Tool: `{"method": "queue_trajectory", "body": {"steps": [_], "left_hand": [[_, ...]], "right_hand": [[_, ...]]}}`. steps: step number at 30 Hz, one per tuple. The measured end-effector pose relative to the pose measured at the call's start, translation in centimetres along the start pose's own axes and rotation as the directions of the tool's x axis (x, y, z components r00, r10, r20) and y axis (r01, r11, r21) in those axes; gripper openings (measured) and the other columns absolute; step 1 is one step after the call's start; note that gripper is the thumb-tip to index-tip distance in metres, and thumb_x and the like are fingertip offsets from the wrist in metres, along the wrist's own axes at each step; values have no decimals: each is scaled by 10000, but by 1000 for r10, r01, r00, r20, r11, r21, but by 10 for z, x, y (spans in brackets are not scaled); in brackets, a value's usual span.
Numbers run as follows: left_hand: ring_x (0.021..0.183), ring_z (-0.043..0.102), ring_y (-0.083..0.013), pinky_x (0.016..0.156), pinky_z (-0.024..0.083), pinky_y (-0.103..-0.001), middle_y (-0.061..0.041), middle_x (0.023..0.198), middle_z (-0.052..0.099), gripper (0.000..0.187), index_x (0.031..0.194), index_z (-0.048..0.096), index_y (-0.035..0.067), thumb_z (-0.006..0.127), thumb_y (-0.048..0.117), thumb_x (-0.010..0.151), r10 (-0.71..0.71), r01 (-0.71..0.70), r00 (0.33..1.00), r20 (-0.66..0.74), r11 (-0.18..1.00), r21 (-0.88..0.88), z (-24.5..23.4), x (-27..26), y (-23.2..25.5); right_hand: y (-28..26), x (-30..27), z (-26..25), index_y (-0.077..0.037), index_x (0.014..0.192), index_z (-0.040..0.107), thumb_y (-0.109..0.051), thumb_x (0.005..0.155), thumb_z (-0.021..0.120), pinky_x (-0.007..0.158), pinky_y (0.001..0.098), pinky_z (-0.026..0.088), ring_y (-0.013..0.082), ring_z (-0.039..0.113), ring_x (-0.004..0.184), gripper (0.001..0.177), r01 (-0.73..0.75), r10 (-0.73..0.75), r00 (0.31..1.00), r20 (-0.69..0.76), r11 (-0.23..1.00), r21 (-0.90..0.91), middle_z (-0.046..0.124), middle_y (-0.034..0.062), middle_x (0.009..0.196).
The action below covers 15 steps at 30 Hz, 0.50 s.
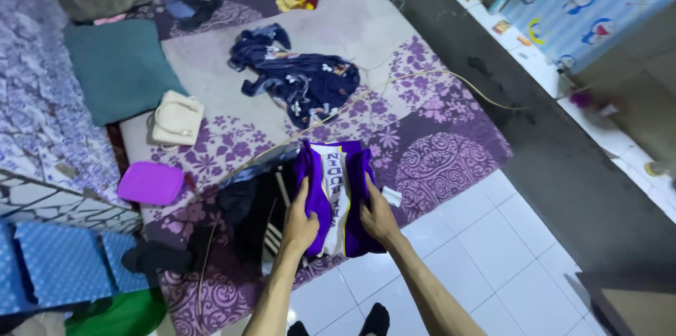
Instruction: The person folds several garments on a bed and places them into a wooden wardrobe. They handle a black top, a purple and white top, and a black jacket with white stripes, folding each and stacking them on a shelf inside the closet.
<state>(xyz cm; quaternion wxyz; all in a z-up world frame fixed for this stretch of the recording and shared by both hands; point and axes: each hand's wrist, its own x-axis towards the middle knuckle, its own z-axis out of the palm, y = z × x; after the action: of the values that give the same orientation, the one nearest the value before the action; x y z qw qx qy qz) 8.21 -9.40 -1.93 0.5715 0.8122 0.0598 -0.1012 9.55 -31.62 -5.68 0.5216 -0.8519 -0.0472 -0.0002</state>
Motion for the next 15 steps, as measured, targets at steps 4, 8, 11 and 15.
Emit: {"method": "queue_trajectory", "body": {"steps": [4, 8, 11, 15], "left_hand": [[1489, 328, -343, 1203, 338, -456, -206, 1619, 345, 866, 1623, 296, 199, 523, -58, 828, 41, -42, 998, 45, 999, 16, 29, 5, 32], [1486, 339, -354, 1207, 341, -461, -218, 1602, 366, 860, 1626, 279, 226, 524, -36, 844, 44, -51, 992, 120, 997, 52, 53, 7, 69], [1486, 337, -350, 1208, 331, -465, -223, 1598, 368, 848, 1625, 282, 245, 524, -7, 852, 55, -71, 984, 169, 993, 94, 77, 5, 87], [1482, 336, -369, 1203, 335, -486, -253, 1585, 373, 837, 1621, 295, 217, 502, -20, 846, 79, -101, 971, 224, 991, 86, 111, 6, 121]], "right_hand": [[-8, -4, -42, -99, 1597, 332, 75, 806, 513, 1185, 518, 348, 407, 422, 1417, 830, 8, -7, 998, -66, 1000, 20, 483, 281, 1505], [-2, -13, -78, -101, 1579, 369, 54, 806, 539, 1186, 504, 349, 384, 416, 1424, 806, -27, 26, 991, -134, 1000, -6, 475, 262, 1521], [-5, -29, -107, -85, 1579, 371, 58, 810, 544, 1188, 515, 349, 390, 410, 1426, 800, -71, 71, 982, -176, 997, 6, 471, 265, 1521], [-9, -39, -150, -78, 1579, 367, 69, 815, 524, 1188, 520, 350, 381, 402, 1432, 793, -122, 125, 960, -250, 992, 28, 462, 262, 1530]]}}
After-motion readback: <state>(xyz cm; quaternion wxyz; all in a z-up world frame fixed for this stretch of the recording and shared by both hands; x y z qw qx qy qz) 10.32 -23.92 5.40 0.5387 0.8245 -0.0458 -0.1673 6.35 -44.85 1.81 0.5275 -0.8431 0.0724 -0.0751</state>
